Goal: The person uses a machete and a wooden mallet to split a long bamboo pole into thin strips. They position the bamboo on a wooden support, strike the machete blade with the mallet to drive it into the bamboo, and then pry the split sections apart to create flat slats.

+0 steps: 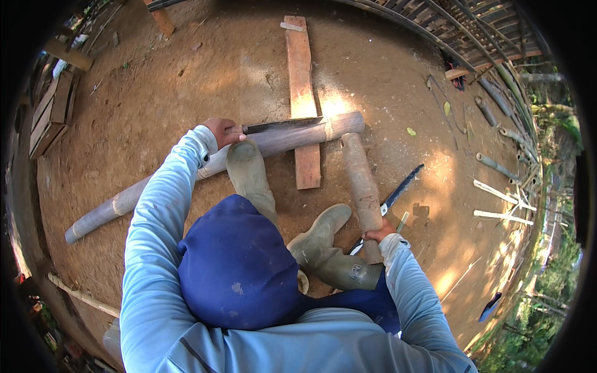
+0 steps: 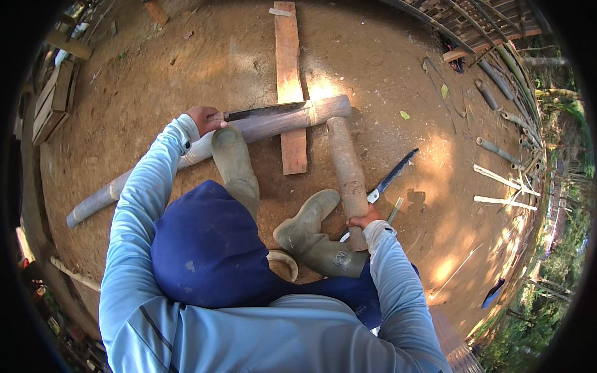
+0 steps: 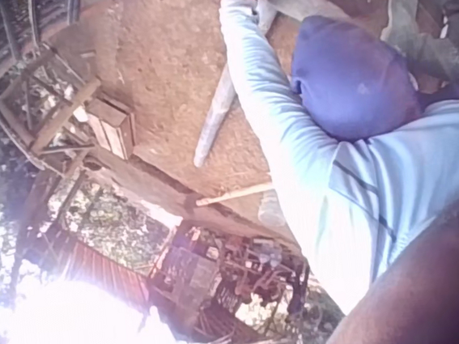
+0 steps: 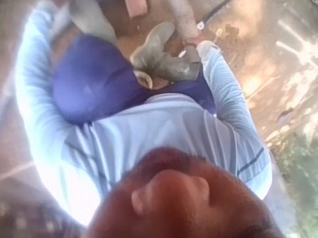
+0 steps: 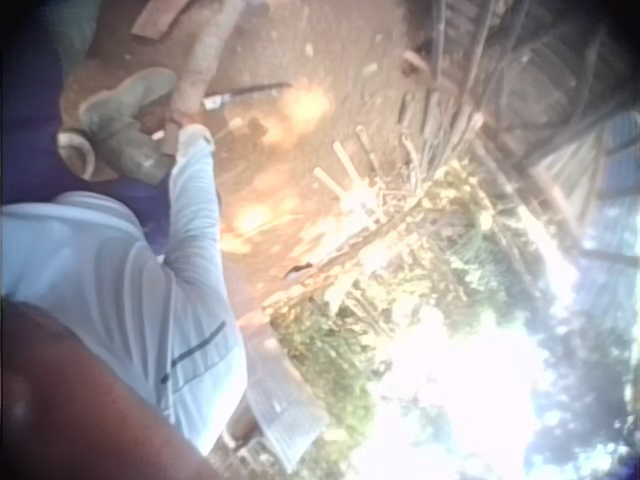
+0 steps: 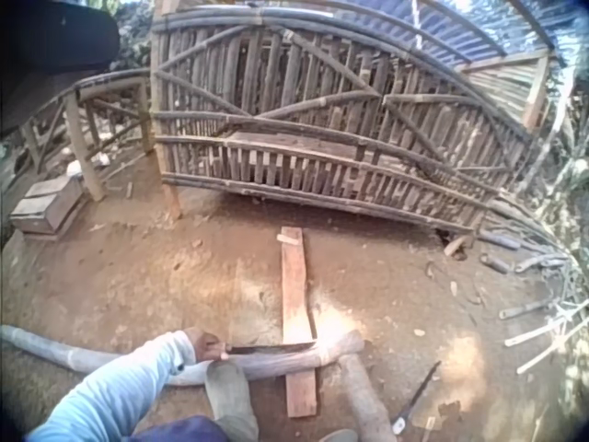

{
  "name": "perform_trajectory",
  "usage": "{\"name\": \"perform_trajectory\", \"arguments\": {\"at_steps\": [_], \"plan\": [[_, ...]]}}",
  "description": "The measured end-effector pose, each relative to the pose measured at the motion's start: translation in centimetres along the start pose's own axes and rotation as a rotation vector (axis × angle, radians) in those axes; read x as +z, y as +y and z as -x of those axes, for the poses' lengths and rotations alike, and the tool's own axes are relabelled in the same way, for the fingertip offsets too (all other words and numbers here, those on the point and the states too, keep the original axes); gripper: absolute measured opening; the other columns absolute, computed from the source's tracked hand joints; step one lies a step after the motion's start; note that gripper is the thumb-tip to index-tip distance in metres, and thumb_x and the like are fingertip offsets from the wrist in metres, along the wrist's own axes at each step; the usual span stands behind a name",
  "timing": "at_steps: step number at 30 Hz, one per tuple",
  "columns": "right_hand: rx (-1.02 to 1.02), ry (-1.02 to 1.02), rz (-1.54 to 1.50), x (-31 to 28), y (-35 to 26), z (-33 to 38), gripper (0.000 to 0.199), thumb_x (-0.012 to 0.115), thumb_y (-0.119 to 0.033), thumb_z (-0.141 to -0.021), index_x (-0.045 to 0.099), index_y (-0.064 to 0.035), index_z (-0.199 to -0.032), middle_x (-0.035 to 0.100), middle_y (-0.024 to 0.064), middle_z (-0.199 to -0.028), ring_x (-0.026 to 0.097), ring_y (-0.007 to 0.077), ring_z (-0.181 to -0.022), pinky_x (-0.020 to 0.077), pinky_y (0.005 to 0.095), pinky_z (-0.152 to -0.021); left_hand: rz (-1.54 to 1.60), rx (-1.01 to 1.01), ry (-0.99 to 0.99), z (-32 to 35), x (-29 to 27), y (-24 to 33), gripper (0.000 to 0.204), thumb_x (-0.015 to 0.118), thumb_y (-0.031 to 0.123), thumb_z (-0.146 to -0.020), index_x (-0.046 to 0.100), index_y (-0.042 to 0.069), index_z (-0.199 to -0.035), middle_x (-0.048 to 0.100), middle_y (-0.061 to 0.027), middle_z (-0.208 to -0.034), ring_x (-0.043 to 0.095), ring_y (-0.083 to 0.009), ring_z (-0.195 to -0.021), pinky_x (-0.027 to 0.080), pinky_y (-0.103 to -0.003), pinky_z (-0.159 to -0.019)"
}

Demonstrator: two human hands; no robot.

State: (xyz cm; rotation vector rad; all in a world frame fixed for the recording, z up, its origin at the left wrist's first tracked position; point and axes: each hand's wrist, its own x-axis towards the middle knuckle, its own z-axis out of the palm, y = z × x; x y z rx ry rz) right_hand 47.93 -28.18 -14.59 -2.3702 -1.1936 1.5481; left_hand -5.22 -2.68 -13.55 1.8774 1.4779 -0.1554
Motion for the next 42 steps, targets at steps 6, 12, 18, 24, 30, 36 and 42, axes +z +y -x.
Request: {"name": "perform_trajectory", "arguments": {"at_steps": [6, 12, 18, 24, 30, 36, 42], "plan": [[0.001, -0.063, -0.106, -0.1, -0.2, -0.1, 0.068, 0.083, -0.018, -0.056, 0.058, -0.0041, -0.118, 0.066, 0.0087, -0.103, 0.062, 0.0235, -0.098, 0.0493, 0.0365, -0.087, -0.013, 0.06, 0.108, -0.2, 1.0, -1.2, 0.067, 0.065, 0.056, -0.082, 0.061, 0.0, -0.118, 0.065, -0.0243, -0.107, 0.061, -0.0395, -0.104, 0.048, -0.042, -0.09], [0.025, -0.096, -0.106, -0.8, 0.5, -0.4, 0.07, 0.084, -0.018, -0.055, 0.059, -0.0024, -0.118, 0.067, 0.0095, -0.105, 0.063, 0.024, -0.099, 0.0492, 0.0366, -0.088, -0.041, 0.044, 0.066, -0.2, 0.0, 0.1, 0.069, 0.065, 0.057, -0.082, 0.059, 0.001, -0.121, 0.065, -0.0239, -0.111, 0.061, -0.0393, -0.107, 0.048, -0.042, -0.093], [0.086, -0.09, -0.08, -0.7, 0.0, -0.6, 0.07, 0.085, -0.021, -0.055, 0.059, -0.0011, -0.117, 0.067, 0.011, -0.104, 0.063, 0.0247, -0.098, 0.0498, 0.0365, -0.087, -0.045, 0.042, 0.069, -0.1, -0.2, -0.5, 0.071, 0.065, 0.058, -0.08, 0.059, 0.002, -0.124, 0.065, -0.0233, -0.112, 0.061, -0.0392, -0.107, 0.048, -0.042, -0.093], [0.072, -0.134, -0.048, -0.8, 1.5, -1.8, 0.071, 0.084, -0.023, -0.055, 0.06, -0.0013, -0.118, 0.068, 0.0123, -0.103, 0.064, 0.0261, -0.094, 0.0506, 0.0379, -0.085, -0.04, 0.051, 0.029, 0.4, -0.4, 0.0, 0.068, 0.066, 0.056, -0.08, 0.059, 0.003, -0.122, 0.065, -0.0226, -0.11, 0.061, -0.0391, -0.106, 0.048, -0.042, -0.093], [0.206, -0.242, -0.197, -1.5, -1.8, -0.8, 0.067, 0.08, -0.03, -0.062, 0.059, -0.001, -0.119, 0.067, 0.0134, -0.104, 0.064, 0.027, -0.094, 0.0506, 0.0399, -0.084, -0.017, 0.03, 0.072, 0.1, -0.1, -0.4, 0.064, 0.067, 0.055, -0.08, 0.061, 0.005, -0.119, 0.065, -0.023, -0.109, 0.061, -0.0393, -0.106, 0.048, -0.042, -0.091], [0.321, -0.262, -0.295, -1.1, -9.4, 3.6, 0.061, 0.075, -0.029, -0.069, 0.058, -0.0009, -0.12, 0.067, 0.0137, -0.099, 0.066, 0.0293, -0.089, 0.0518, 0.0419, -0.081, -0.023, 0.042, 0.058, 0.3, -0.3, -0.5, 0.062, 0.066, 0.054, -0.081, 0.061, 0.004, -0.118, 0.065, -0.0233, -0.108, 0.061, -0.0398, -0.105, 0.048, -0.043, -0.09], [0.322, -0.264, -0.336, -0.4, -7.1, 3.0, 0.061, 0.076, -0.029, -0.067, 0.059, -0.0026, -0.119, 0.067, 0.013, -0.1, 0.066, 0.0297, -0.089, 0.0522, 0.0422, -0.081, -0.009, 0.095, 0.091, 0.2, 0.2, -0.4, 0.061, 0.065, 0.054, -0.082, 0.061, 0.004, -0.118, 0.065, -0.0233, -0.108, 0.06, -0.0401, -0.105, 0.048, -0.044, -0.09]]}}
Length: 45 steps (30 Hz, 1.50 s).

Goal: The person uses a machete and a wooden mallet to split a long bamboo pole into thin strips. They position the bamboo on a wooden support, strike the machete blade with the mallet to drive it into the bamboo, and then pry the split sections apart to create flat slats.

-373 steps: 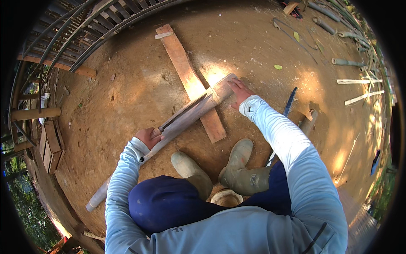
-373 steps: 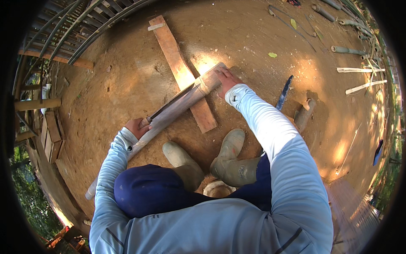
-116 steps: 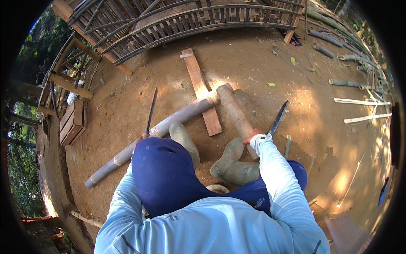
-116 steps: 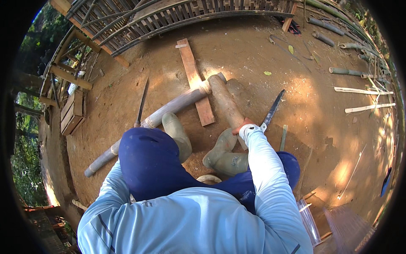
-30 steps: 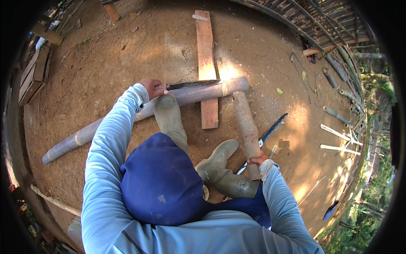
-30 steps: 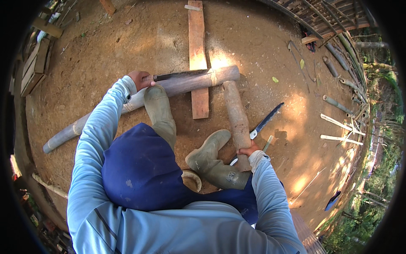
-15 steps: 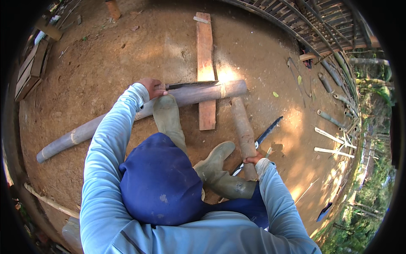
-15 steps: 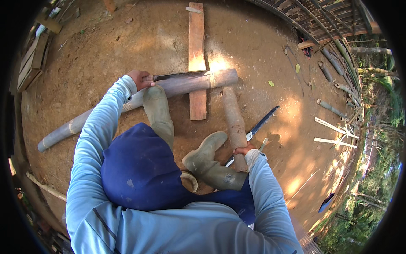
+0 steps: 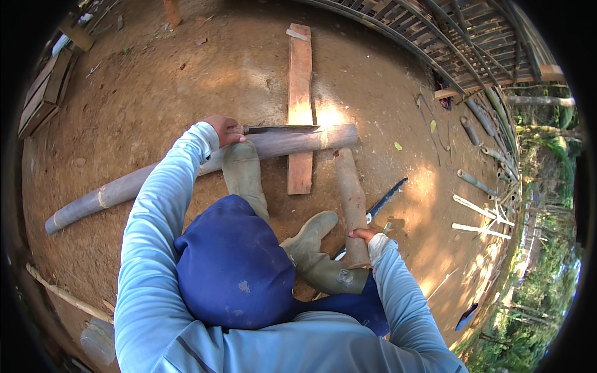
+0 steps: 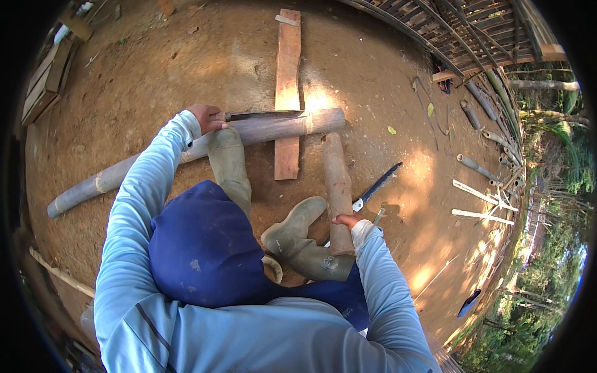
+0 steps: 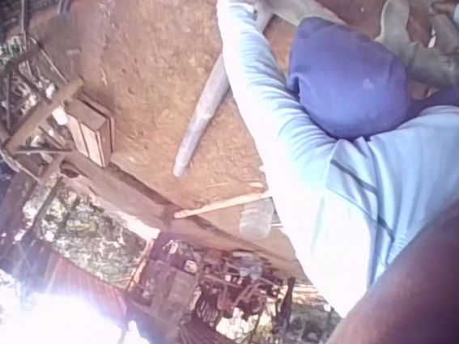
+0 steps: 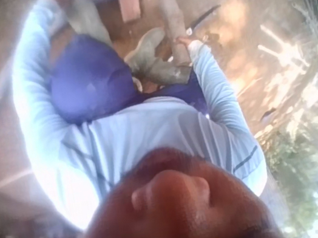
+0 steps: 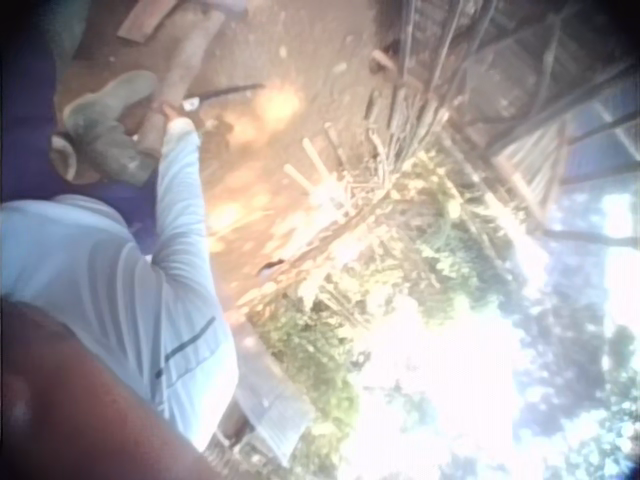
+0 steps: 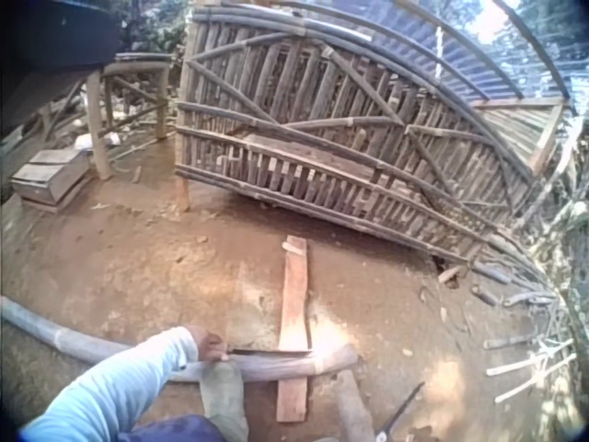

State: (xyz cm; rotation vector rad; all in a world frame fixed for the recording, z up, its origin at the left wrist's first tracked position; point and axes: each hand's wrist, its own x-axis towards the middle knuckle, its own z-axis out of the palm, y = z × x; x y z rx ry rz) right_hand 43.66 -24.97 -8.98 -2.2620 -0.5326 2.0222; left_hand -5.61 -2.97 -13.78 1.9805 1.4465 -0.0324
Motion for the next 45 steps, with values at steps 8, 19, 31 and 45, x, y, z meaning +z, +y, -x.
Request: {"name": "perform_trajectory", "arguments": {"at_steps": [8, 19, 31, 45], "plan": [[-0.008, -0.003, -0.081, 0.8, 1.4, -1.4, 0.061, 0.076, -0.025, -0.067, 0.056, -0.0004, -0.119, 0.066, 0.0154, -0.098, 0.066, 0.032, -0.086, 0.0536, 0.0454, -0.078, -0.019, -0.021, -0.014, 0.4, -0.2, 0.1, 0.062, 0.065, 0.054, -0.082, 0.061, 0.005, -0.119, 0.065, -0.0228, -0.109, 0.061, -0.0398, -0.105, 0.048, -0.044, -0.091], [-0.09, -0.029, -0.197, 1.6, 2.7, -3.0, 0.068, 0.079, -0.022, -0.064, 0.054, 0.0005, -0.123, 0.065, 0.0146, -0.102, 0.066, 0.0309, -0.089, 0.0533, 0.0445, -0.079, -0.027, -0.017, -0.001, 0.4, 0.0, 0.1, 0.063, 0.065, 0.054, -0.082, 0.061, 0.005, -0.12, 0.066, -0.0231, -0.108, 0.062, -0.04, -0.103, 0.049, -0.044, -0.089], [-0.662, 0.294, 0.057, 6.9, 1.6, 2.2, 0.067, 0.084, -0.018, -0.064, 0.054, 0.0021, -0.12, 0.066, 0.0122, -0.106, 0.064, 0.0238, -0.098, 0.0501, 0.0357, -0.087, -0.034, -0.007, 0.012, 0.9, -0.3, 0.5, 0.059, 0.063, 0.054, -0.083, 0.062, 0.005, -0.115, 0.066, -0.023, -0.106, 0.061, -0.0407, -0.103, 0.048, -0.045, -0.089], [-0.786, 0.415, 0.335, 9.0, -8.8, 3.9, 0.073, 0.085, -0.026, -0.062, 0.054, 0.0038, -0.12, 0.067, 0.0176, -0.106, 0.065, 0.0269, -0.096, 0.0499, 0.0361, -0.088, -0.095, 0.009, 0.012, 1.3, -0.6, 1.4, 0.055, 0.063, 0.053, -0.084, 0.063, 0.006, -0.112, 0.067, -0.0214, -0.103, 0.062, -0.0405, -0.099, 0.049, -0.046, -0.087]]}}
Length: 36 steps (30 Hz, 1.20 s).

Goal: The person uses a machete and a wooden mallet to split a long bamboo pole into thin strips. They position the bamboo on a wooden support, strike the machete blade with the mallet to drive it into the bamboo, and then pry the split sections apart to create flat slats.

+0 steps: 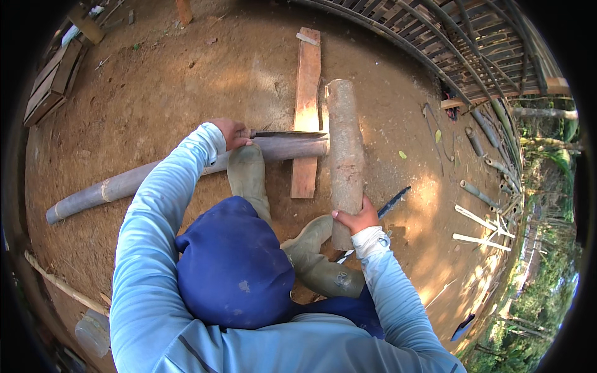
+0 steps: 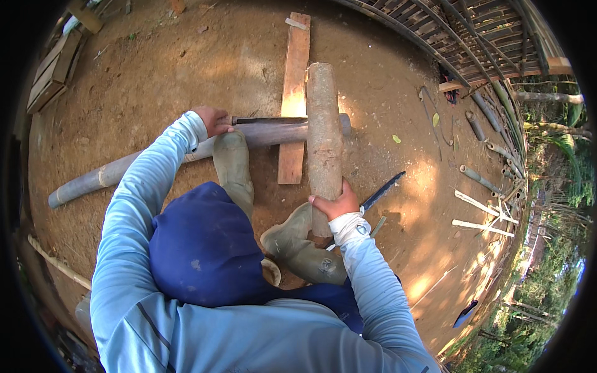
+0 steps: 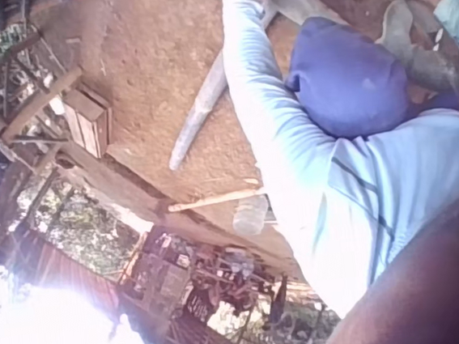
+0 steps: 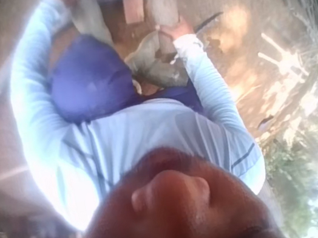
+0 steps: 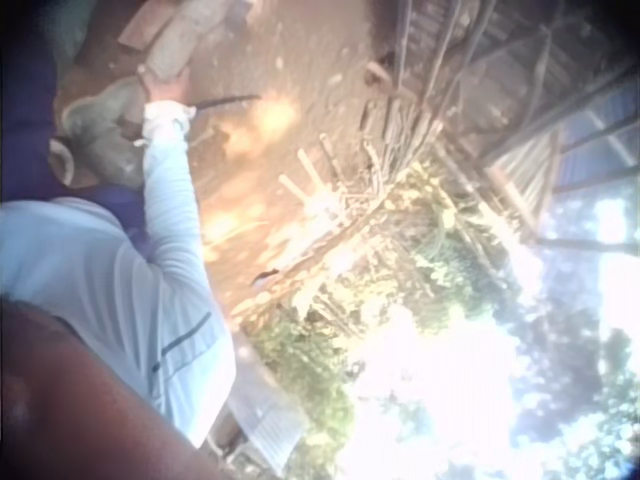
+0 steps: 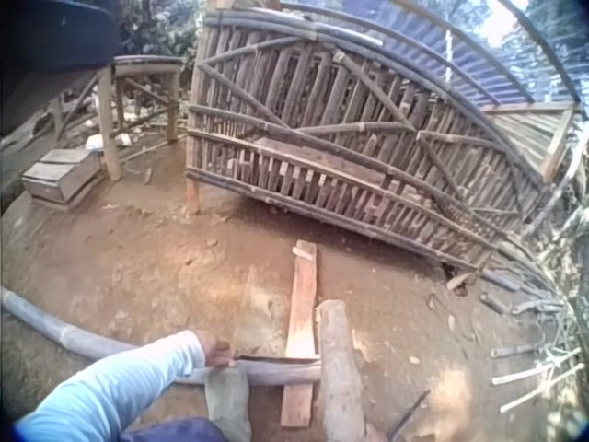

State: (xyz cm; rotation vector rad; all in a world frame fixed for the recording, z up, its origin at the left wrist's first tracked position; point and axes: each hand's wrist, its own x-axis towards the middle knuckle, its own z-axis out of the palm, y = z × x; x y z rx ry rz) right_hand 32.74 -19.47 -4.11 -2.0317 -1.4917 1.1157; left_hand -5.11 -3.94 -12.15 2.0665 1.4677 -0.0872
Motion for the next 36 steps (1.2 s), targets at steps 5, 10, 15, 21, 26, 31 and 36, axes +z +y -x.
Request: {"name": "perform_trajectory", "arguments": {"at_steps": [5, 10, 15, 21, 26, 31, 36], "plan": [[0.028, 0.031, -0.029, 0.6, 0.1, 0.5, 0.068, 0.085, -0.024, -0.061, 0.056, 0.0036, -0.116, 0.068, 0.0169, -0.101, 0.066, 0.0261, -0.093, 0.0509, 0.0357, -0.084, 0.002, -0.012, 0.003, 0.1, 0.2, -0.4, 0.055, 0.063, 0.054, -0.084, 0.063, 0.006, -0.112, 0.067, -0.0208, -0.102, 0.063, -0.0406, -0.098, 0.049, -0.046, -0.087], [0.033, 0.038, -0.09, 0.7, 1.5, 1.1, 0.064, 0.085, -0.022, -0.062, 0.057, 0.0039, -0.114, 0.068, 0.0163, -0.1, 0.066, 0.0255, -0.091, 0.0515, 0.0357, -0.082, 0.017, 0.014, 0.015, 0.0, 0.2, -0.4, 0.054, 0.063, 0.053, -0.084, 0.063, 0.006, -0.11, 0.067, -0.0211, -0.1, 0.063, -0.041, -0.097, 0.05, -0.047, -0.085], [0.077, 0.022, -0.112, 0.9, 2.4, 1.7, 0.063, 0.085, -0.022, -0.063, 0.057, 0.0044, -0.113, 0.068, 0.0166, -0.1, 0.067, 0.0259, -0.091, 0.0516, 0.036, -0.082, 0.013, 0.026, 0.023, -0.2, 0.5, -0.7, 0.052, 0.063, 0.053, -0.084, 0.063, 0.006, -0.107, 0.067, -0.0216, -0.097, 0.063, -0.0413, -0.095, 0.049, -0.047, -0.084], [0.089, 0.007, -0.042, 0.9, 2.9, 1.8, 0.064, 0.085, -0.022, -0.063, 0.057, 0.0041, -0.114, 0.068, 0.0164, -0.101, 0.066, 0.026, -0.093, 0.0514, 0.0358, -0.084, 0.015, 0.022, 0.017, -0.2, 0.3, -0.4, 0.052, 0.063, 0.052, -0.084, 0.062, 0.005, -0.108, 0.067, -0.0217, -0.097, 0.063, -0.0414, -0.095, 0.05, -0.048, -0.084], [-0.024, 0.042, -0.117, 0.0, -1.1, 1.1, 0.065, 0.084, -0.018, -0.064, 0.055, 0.0032, -0.117, 0.067, 0.0148, -0.104, 0.065, 0.0241, -0.094, 0.0505, 0.0348, -0.085, -0.003, 0.0, -0.017, 0.0, 0.0, -0.1, 0.056, 0.061, 0.055, -0.084, 0.062, 0.007, -0.113, 0.067, -0.02, -0.104, 0.062, -0.0398, -0.101, 0.049, -0.046, -0.088], [-0.226, 0.175, -0.209, -1.5, -5.2, -0.9, 0.069, 0.082, -0.014, -0.065, 0.05, 0.0017, -0.123, 0.065, 0.0141, -0.108, 0.064, 0.0234, -0.096, 0.0495, 0.0342, -0.087, 0.007, 0.025, 0.018, -0.1, 0.4, -0.3, 0.053, 0.063, 0.052, -0.084, 0.062, 0.005, -0.108, 0.067, -0.0223, -0.097, 0.063, -0.0417, -0.095, 0.05, -0.047, -0.084], [-0.312, 0.208, -0.184, -0.5, -6.7, -3.5, 0.072, 0.081, -0.017, -0.066, 0.046, 0.0017, -0.126, 0.064, 0.0167, -0.111, 0.064, 0.0275, -0.099, 0.0491, 0.0361, -0.088, -0.017, 0.0, -0.002, 0.1, 0.2, -0.4, 0.053, 0.063, 0.052, -0.084, 0.062, 0.005, -0.107, 0.067, -0.0226, -0.097, 0.063, -0.042, -0.096, 0.05, -0.048, -0.084]]}}
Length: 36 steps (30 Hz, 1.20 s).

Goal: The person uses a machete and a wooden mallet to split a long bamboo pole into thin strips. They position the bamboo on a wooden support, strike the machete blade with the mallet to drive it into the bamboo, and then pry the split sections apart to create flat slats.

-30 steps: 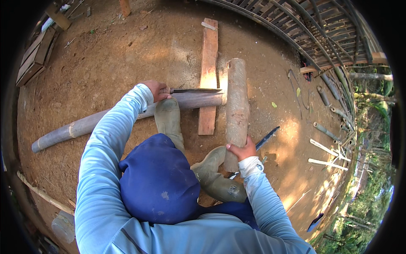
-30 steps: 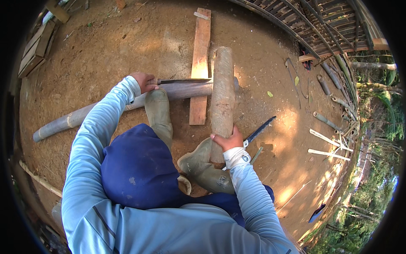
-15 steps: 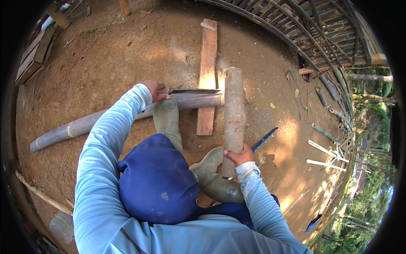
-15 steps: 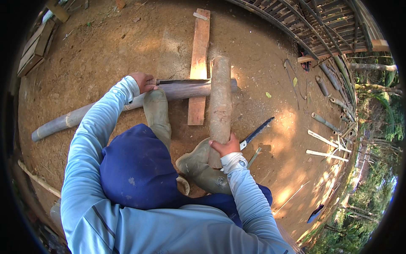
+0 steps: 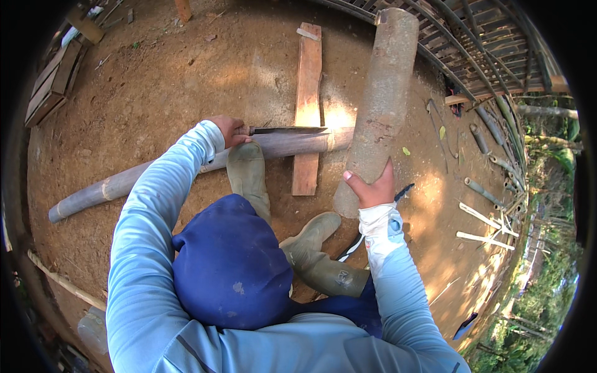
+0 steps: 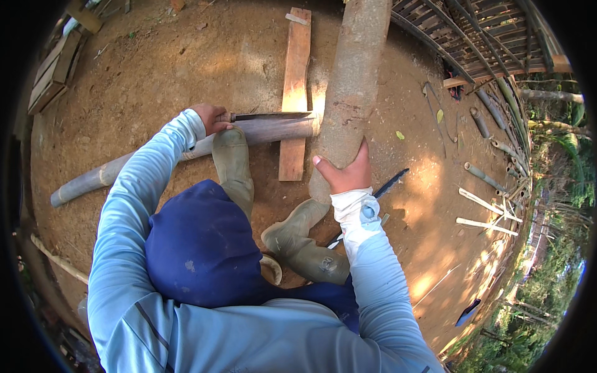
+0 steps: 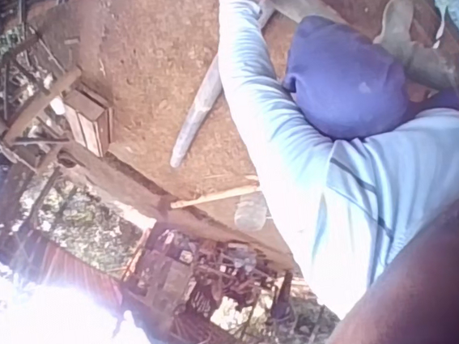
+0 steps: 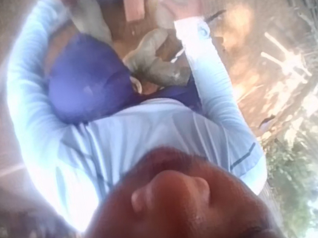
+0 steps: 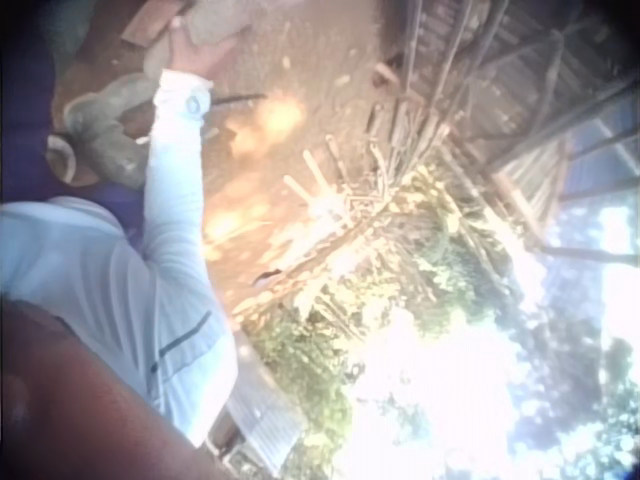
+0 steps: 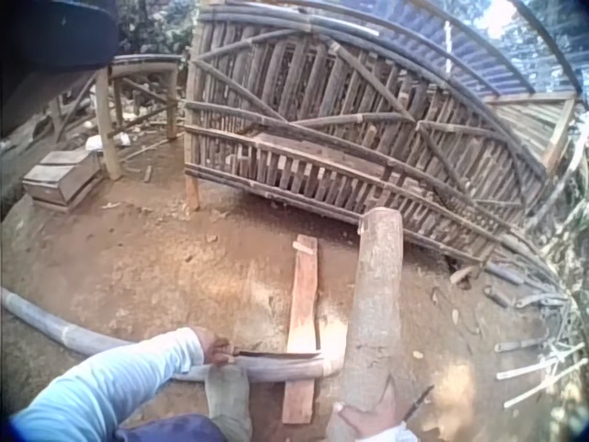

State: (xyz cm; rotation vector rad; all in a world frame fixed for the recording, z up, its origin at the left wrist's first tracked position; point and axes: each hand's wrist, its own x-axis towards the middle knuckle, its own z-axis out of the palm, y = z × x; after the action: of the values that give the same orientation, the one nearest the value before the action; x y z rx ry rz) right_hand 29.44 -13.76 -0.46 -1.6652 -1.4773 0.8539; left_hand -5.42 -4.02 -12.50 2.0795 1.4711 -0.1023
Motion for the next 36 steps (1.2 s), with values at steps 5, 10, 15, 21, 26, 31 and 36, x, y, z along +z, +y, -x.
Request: {"name": "perform_trajectory", "arguments": {"at_steps": [5, 10, 15, 21, 26, 31, 36], "plan": [[0.273, -0.257, 0.296, 2.2, 7.8, 2.2, 0.075, 0.082, -0.025, -0.064, 0.049, 0.0035, -0.125, 0.064, 0.0173, -0.111, 0.064, 0.0285, -0.1, 0.0485, 0.0367, -0.09, -0.009, -0.009, 0.002, -0.6, 0.0, 0.5, 0.054, 0.063, 0.052, -0.084, 0.062, 0.005, -0.112, 0.067, -0.0224, -0.101, 0.063, -0.0412, -0.098, 0.05, -0.047, -0.086], [0.496, -0.447, 0.001, 0.0, 7.6, 1.9, 0.073, 0.084, -0.025, -0.062, 0.053, 0.0036, -0.122, 0.066, 0.0154, -0.11, 0.064, 0.0259, -0.1, 0.0482, 0.0358, -0.091, -0.025, -0.066, -0.049, 0.2, -0.9, 0.8, 0.056, 0.063, 0.052, -0.084, 0.062, 0.005, -0.115, 0.067, -0.0216, -0.105, 0.063, -0.04, -0.101, 0.049, -0.046, -0.089], [0.292, -0.242, -0.003, -2.8, 3.3, 1.5, 0.07, 0.083, -0.018, -0.065, 0.051, 0.0032, -0.124, 0.066, 0.0131, -0.108, 0.063, 0.023, -0.1, 0.0486, 0.0351, -0.09, -0.011, -0.031, -0.029, 0.4, -0.3, 0.4, 0.055, 0.063, 0.052, -0.085, 0.062, 0.006, -0.115, 0.068, -0.0201, -0.105, 0.063, -0.0401, -0.101, 0.049, -0.047, -0.089], [-0.341, 0.133, -0.222, -6.3, -7.4, -1.5, 0.064, 0.081, -0.011, -0.068, 0.049, -0.0005, -0.123, 0.06, 0.0116, -0.111, 0.059, 0.0218, -0.1, 0.0474, 0.0351, -0.09, 0.005, -0.017, -0.014, 0.2, -0.2, 0.3, 0.053, 0.064, 0.051, -0.084, 0.063, 0.007, -0.112, 0.068, -0.0201, -0.102, 0.063, -0.04, -0.099, 0.05, -0.046, -0.087], [-0.471, 0.243, -0.293, -4.9, -8.5, -3.3, 0.073, 0.082, -0.012, -0.069, 0.043, -0.0022, -0.13, 0.057, 0.0121, -0.118, 0.058, 0.0228, -0.103, 0.0472, 0.0366, -0.091, -0.007, -0.028, -0.022, 0.3, -0.3, 0.2, 0.051, 0.064, 0.05, -0.084, 0.063, 0.006, -0.109, 0.068, -0.0206, -0.099, 0.064, -0.0399, -0.097, 0.05, -0.047, -0.085], [0.064, -0.043, 0.107, 1.9, 3.5, 2.9, 0.086, 0.086, -0.02, -0.059, 0.043, 0.0009, -0.13, 0.059, 0.0151, -0.117, 0.058, 0.0282, -0.108, 0.0458, 0.0386, -0.095, -0.009, 0.002, 0.016, 0.1, -0.1, 0.6, 0.052, 0.062, 0.052, -0.084, 0.063, 0.006, -0.107, 0.068, -0.021, -0.096, 0.064, -0.0402, -0.094, 0.05, -0.047, -0.083], [0.45, -0.418, -0.172, 0.7, 7.7, 3.5, 0.076, 0.085, -0.021, -0.062, 0.051, 0.0039, -0.125, 0.064, 0.0147, -0.111, 0.062, 0.0251, -0.103, 0.0474, 0.0354, -0.093, -0.072, -0.025, 0.011, 0.7, 0.1, 0.5, 0.052, 0.06, 0.053, -0.085, 0.063, 0.007, -0.108, 0.068, -0.0207, -0.096, 0.064, -0.0404, -0.094, 0.05, -0.048, -0.084]]}}
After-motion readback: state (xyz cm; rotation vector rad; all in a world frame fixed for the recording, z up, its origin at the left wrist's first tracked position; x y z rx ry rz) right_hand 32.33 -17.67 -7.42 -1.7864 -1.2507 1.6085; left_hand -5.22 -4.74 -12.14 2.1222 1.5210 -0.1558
